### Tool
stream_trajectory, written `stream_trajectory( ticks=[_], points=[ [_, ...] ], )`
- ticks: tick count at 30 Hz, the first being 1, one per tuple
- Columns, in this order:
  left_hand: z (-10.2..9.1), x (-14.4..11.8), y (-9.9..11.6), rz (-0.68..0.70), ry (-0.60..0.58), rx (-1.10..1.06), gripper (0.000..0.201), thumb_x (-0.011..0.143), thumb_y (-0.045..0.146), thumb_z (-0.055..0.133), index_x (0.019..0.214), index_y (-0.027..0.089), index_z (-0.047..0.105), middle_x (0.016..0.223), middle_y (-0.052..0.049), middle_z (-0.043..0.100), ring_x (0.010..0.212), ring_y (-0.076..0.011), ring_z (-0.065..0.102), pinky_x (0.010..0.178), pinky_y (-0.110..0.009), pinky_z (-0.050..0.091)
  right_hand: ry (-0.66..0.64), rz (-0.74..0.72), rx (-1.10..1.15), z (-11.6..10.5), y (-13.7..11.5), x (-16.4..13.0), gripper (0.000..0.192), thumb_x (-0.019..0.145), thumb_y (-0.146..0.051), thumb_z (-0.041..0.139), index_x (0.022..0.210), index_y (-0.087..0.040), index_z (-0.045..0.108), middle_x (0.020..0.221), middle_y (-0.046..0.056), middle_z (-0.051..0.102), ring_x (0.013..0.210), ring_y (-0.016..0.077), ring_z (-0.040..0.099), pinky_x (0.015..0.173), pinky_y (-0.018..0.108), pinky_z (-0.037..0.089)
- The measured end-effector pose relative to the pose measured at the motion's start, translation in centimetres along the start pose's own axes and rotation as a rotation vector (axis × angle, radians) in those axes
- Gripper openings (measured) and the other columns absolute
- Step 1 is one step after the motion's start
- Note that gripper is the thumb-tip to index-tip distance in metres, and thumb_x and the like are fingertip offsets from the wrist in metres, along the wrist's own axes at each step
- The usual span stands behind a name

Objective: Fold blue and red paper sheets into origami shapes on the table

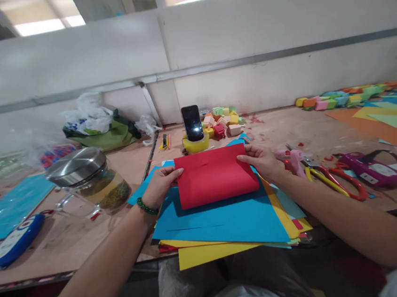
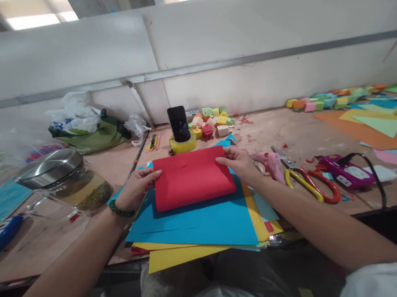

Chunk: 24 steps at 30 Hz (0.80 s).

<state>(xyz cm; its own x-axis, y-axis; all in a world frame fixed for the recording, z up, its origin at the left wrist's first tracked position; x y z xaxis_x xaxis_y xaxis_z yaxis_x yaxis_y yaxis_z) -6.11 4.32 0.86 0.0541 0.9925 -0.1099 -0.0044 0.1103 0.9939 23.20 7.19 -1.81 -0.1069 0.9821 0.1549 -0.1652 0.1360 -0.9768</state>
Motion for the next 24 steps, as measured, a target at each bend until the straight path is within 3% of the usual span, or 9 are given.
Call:
stream_trajectory(
  ticks=[6,24],
  points=[
    [-0.04,-0.04,0.0,-0.001,-0.014,0.019,0.051,0.045,0.051,0.089,0.077,0.015,0.073,0.075,-0.006,0.073,0.064,-0.0173,0.064,0.062,-0.029,0.051,-0.008,0.003,0.0,-0.22,0.28,0.19,0.037,0.057,-0.038,0.087,0.086,-0.023,0.07,0.087,0.002,0.076,0.078,0.0199,0.07,0.075,0.035,0.056],
    [-0.41,-0.21,0.28,0.002,0.008,0.072,0.043,0.047,0.046,0.089,0.06,0.014,0.063,0.062,0.0,0.064,0.057,-0.0109,0.056,0.057,-0.023,0.046,0.027,0.032,0.019,-0.17,0.03,0.22,0.038,0.054,-0.036,0.088,0.084,-0.022,0.07,0.085,0.001,0.077,0.076,0.0185,0.071,0.075,0.033,0.055]
  ],
)
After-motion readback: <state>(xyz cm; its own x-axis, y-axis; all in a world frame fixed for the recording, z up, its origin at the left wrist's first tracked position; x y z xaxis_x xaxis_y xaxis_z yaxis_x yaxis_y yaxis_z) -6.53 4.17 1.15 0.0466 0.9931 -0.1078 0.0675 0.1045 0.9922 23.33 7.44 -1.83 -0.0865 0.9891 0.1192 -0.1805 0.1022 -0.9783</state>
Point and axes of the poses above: each hand's wrist, its own x-axis towards the middle knuckle, its own z-axis out of the palm, y = z × x, the point moved 1 cm from there along x, towards the middle knuckle
